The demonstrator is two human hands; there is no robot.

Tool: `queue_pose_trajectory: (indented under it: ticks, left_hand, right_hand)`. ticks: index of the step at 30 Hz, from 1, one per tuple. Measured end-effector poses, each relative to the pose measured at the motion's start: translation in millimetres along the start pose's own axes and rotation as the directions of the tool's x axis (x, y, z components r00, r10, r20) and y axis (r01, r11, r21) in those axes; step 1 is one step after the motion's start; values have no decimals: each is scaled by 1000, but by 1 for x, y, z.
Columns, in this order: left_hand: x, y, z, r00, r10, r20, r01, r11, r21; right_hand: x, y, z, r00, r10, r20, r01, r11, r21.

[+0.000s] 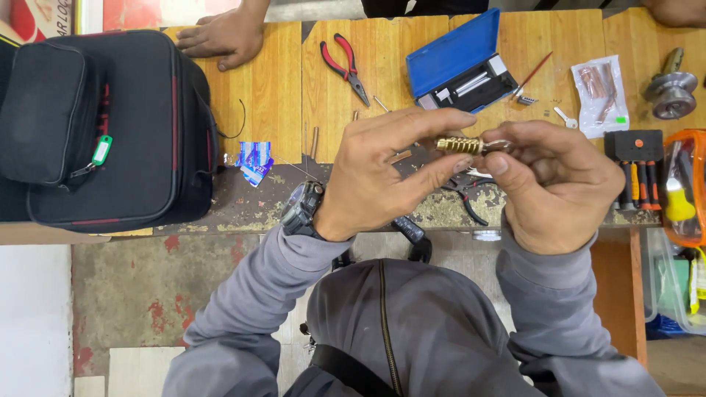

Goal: A person is seen filing a metal component and then meticulously assembling a lock cylinder by placing pins and springs into it.

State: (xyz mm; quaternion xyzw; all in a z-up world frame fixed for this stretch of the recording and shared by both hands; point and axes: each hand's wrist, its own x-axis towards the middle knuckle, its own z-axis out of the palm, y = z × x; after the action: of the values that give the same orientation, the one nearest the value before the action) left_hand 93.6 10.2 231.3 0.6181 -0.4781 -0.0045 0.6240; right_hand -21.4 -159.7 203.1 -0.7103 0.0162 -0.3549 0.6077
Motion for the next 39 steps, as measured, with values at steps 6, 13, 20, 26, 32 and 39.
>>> queue_pose_trajectory:
  ticks: [6, 13, 20, 26, 32, 39]
  left_hand:
    - [5, 4, 10, 1000, 0, -15, -1, 997, -79]
    - [9, 11, 16, 996, -88, -22, 85, 988, -128]
    - [7, 0, 17, 998, -54, -18, 51, 992, -112]
    - [-9, -49, -2, 991, 134, -13, -134, 991, 1]
    - [-62, -243, -106, 916, -400, -24, 280, 595, 753]
    - [-71, -324, -145, 652, -758, 4, 198, 176, 964]
  right_hand:
    - [0, -1, -9, 998, -46, -52, 46, 999, -8]
    - [1, -4, -20, 997, -54, -51, 51, 997, -50]
    - [-2, 7, -18, 995, -17, -100, 15, 1000, -16]
    - [0, 63, -44, 998, 48, 39, -50, 997, 53]
    - [-60, 114, -65, 881, 462, -100, -470, 879, -75]
    - [-110, 131, -7, 821, 569, -43, -570, 814, -114]
